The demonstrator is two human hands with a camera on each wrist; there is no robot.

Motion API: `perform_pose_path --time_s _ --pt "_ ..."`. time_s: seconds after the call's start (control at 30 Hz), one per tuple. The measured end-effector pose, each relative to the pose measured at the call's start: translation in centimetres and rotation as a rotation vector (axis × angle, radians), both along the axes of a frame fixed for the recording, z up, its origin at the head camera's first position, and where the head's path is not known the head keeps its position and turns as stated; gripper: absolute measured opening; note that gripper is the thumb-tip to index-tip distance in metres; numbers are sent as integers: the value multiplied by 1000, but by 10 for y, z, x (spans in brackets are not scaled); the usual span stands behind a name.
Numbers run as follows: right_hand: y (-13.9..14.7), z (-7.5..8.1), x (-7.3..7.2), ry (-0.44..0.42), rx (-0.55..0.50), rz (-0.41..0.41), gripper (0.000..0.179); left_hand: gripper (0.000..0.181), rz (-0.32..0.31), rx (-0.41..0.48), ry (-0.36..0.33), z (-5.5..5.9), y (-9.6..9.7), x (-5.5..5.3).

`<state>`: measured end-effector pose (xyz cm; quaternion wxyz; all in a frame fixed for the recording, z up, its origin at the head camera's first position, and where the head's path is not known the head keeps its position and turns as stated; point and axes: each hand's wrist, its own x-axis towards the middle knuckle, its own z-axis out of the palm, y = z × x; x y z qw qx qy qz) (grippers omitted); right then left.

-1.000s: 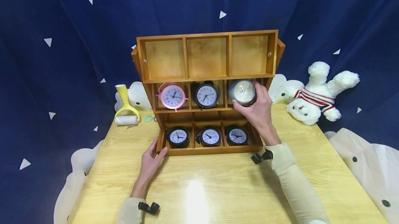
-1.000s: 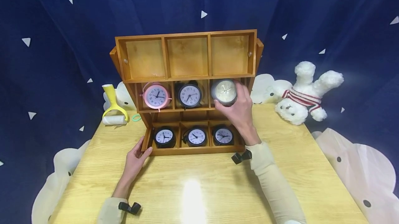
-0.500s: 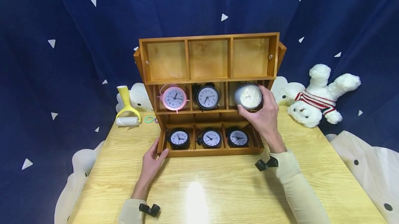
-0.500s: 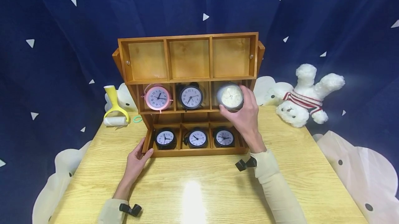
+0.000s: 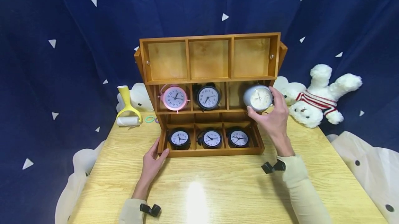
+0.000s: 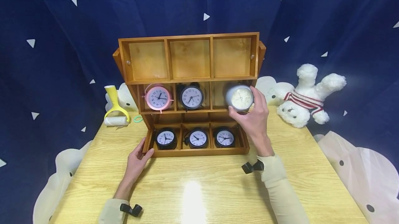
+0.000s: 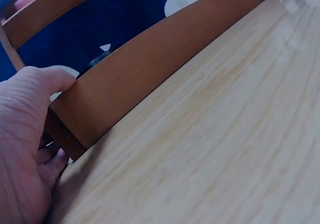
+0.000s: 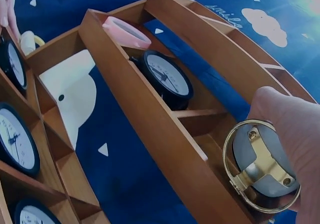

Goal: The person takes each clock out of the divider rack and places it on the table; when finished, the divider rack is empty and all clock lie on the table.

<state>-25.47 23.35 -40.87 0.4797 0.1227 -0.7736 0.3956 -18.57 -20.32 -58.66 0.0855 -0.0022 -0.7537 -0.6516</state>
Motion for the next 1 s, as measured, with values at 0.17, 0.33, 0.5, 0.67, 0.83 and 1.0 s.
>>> perform_pose_path --time_s 0.17,0.33,0.5,0.67,0.83,1.0 --pt "10 -3 4 -6 -19 -24 85 72 1 1 4 0 0 0" --pt "23 -7 8 -5 -20 -40 86 70 13 -4 31 0 2 0" --pt "36 -11 11 4 -36 -49 86 69 14 -15 46 0 3 1" --pt "50 -14 13 6 -63 -53 86 71 18 -27 40 1 3 1" --pt "63 -20 14 -2 -84 -91 87 73 19 -13 12 1 2 2" --pt "75 -25 12 -40 -113 -141 88 73 18 -3 11 -1 2 2"
